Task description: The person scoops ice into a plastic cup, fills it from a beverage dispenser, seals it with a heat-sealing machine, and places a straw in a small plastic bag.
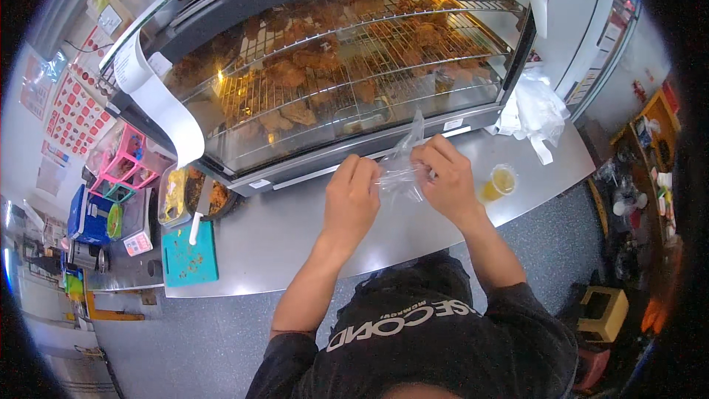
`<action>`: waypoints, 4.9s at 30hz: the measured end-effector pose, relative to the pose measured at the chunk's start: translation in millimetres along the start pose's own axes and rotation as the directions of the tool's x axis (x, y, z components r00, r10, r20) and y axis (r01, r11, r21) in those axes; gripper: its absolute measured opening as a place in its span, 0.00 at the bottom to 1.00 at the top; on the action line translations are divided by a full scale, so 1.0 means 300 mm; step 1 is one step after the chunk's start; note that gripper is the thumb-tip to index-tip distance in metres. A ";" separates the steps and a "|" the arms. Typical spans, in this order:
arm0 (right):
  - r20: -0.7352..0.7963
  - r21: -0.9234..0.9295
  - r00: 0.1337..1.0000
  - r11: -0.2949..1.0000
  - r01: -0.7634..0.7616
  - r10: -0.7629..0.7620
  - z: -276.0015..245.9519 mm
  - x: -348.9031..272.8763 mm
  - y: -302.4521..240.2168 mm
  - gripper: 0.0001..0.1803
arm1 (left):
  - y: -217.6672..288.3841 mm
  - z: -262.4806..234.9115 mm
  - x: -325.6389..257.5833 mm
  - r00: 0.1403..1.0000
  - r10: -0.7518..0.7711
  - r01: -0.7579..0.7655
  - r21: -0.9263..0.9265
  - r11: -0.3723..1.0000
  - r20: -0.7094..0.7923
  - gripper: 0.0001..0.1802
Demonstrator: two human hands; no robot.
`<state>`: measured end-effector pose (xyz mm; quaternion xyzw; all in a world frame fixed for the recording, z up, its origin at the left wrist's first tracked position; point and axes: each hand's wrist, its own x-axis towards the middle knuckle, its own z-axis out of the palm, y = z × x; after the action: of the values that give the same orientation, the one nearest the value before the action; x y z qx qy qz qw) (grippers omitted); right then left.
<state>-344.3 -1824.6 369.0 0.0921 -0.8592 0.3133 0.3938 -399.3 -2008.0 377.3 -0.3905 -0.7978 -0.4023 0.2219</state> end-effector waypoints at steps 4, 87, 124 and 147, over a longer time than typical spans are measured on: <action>-0.104 0.000 0.981 0.986 -0.165 0.164 -0.017 -0.014 -0.022 0.19 | 0.015 -0.004 0.011 0.997 0.045 -0.043 0.027 0.999 -0.060 0.14; 0.532 0.600 0.843 0.667 -0.442 0.080 -0.069 0.133 -0.043 0.35 | -0.085 -0.148 0.066 0.919 0.087 0.178 -0.602 0.778 0.385 0.10; 0.750 0.458 0.630 0.530 -0.714 0.201 -0.147 0.180 -0.132 0.09 | 0.099 -0.200 0.088 0.947 -0.035 0.299 -0.835 0.462 0.320 0.11; 0.384 0.888 0.915 0.321 -0.329 -0.125 -0.093 0.110 -0.099 0.35 | 0.058 -0.181 0.110 0.852 -0.040 0.518 -0.827 0.219 0.523 0.17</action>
<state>-337.3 -1827.9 420.9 0.3066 -0.5795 0.7520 0.0683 -403.0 -2031.1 438.9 -0.3604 -0.4782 -0.7427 -0.2998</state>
